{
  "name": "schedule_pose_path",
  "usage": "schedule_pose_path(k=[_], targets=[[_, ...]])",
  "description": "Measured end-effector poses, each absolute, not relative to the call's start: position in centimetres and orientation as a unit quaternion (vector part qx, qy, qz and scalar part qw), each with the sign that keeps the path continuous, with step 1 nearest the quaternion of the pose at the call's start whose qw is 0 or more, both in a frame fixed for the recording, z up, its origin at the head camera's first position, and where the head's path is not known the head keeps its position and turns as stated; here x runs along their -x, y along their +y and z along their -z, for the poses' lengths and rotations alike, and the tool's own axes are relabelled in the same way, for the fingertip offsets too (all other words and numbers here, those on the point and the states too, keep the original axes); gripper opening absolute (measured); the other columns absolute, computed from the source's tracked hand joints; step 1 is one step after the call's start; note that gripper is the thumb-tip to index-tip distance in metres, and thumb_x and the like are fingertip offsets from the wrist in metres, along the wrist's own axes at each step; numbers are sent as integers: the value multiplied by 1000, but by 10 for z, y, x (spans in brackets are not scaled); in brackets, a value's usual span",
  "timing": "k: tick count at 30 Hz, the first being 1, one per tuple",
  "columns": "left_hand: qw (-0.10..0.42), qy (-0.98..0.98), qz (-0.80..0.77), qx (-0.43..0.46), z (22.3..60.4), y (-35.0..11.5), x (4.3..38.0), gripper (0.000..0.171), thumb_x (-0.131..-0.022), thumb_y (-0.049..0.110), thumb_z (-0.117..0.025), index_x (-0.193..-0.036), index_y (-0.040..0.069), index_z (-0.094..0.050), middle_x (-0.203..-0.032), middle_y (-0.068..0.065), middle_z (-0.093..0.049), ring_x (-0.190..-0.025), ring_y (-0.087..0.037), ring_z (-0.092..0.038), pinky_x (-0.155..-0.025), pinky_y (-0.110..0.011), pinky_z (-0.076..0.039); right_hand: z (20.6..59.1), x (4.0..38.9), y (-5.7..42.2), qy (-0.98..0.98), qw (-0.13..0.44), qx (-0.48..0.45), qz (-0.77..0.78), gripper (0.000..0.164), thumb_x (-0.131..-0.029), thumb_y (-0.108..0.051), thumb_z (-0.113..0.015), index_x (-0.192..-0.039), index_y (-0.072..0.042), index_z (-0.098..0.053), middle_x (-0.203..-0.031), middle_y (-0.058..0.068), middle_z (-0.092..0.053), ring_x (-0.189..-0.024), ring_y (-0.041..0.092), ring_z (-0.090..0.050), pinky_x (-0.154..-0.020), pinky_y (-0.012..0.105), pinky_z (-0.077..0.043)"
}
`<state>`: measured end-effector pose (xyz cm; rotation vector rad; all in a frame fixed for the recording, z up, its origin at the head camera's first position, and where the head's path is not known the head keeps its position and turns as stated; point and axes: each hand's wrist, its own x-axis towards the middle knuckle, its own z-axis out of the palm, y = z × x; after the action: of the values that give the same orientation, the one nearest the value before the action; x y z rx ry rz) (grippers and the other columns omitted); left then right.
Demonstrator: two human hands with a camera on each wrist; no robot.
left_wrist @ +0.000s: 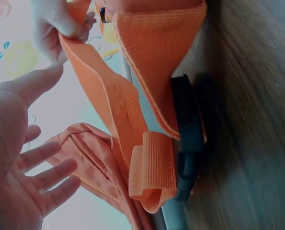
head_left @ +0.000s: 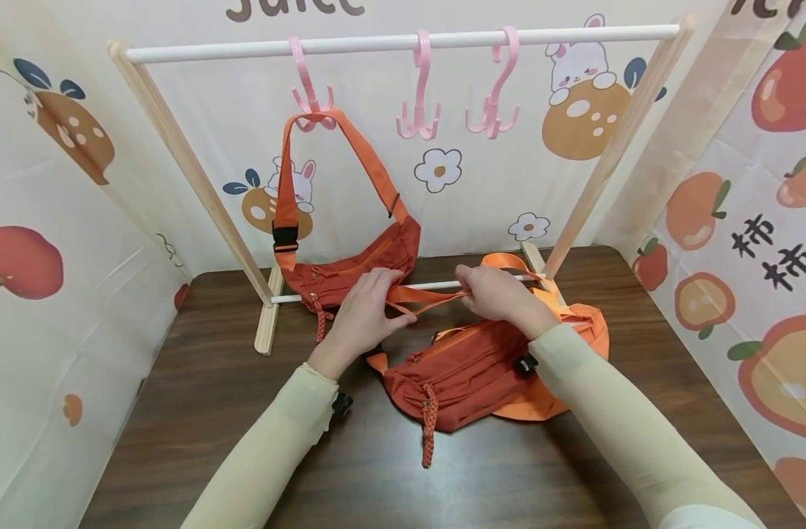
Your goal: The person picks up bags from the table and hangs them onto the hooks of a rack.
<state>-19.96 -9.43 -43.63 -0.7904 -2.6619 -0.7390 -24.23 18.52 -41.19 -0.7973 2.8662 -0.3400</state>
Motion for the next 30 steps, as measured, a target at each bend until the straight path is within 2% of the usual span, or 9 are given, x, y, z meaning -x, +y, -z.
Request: schedule_pose_path(k=[8,15,19,24,30], targets=[[95,-918,255,289,434,-79,206,92,-81,46,-94,-153,7,-50,-149,-9,-54,-135,-27,-53,-113,-49,-45,396,237,183,954,44,272,116,31,-98,-14,-76,-88,-13,-47,-69,3,-47,-57,19,-45,-55,35,-34],[50,-922,242,297,439,-66,217,92,-84,50,-90,-156,10,-48,-149,-9,-58,-129,-27,-59,-107,-49,-49,383,232,180,947,-9,297,121,31,-97,-12,-75,-88,-14,-45,-71,1,-47,-58,19,-46,-56,35,-36],[57,-919,241,306,440,-60,222,77,-88,46,-88,-148,9,-57,-134,-8,-67,-114,-25,-64,-97,-47,-53,377,228,179,942,-41,307,127,30,-96,-9,-72,-86,-14,-44,-71,1,-46,-59,20,-46,-55,35,-35],[85,-915,238,314,442,-58,223,46,-92,39,-86,-126,12,-69,-107,0,-71,-92,-19,-63,-81,-41,-53,367,225,178,935,-66,316,143,27,-97,-8,-66,-85,-15,-43,-70,1,-44,-58,21,-45,-55,35,-34],[78,-915,252,304,444,-62,221,28,-95,29,-83,-116,16,-68,-101,2,-68,-82,-14,-62,-71,-36,-54,356,223,180,927,-80,323,171,26,-96,-5,-64,-84,-15,-43,-70,0,-42,-60,21,-44,-57,36,-34]])
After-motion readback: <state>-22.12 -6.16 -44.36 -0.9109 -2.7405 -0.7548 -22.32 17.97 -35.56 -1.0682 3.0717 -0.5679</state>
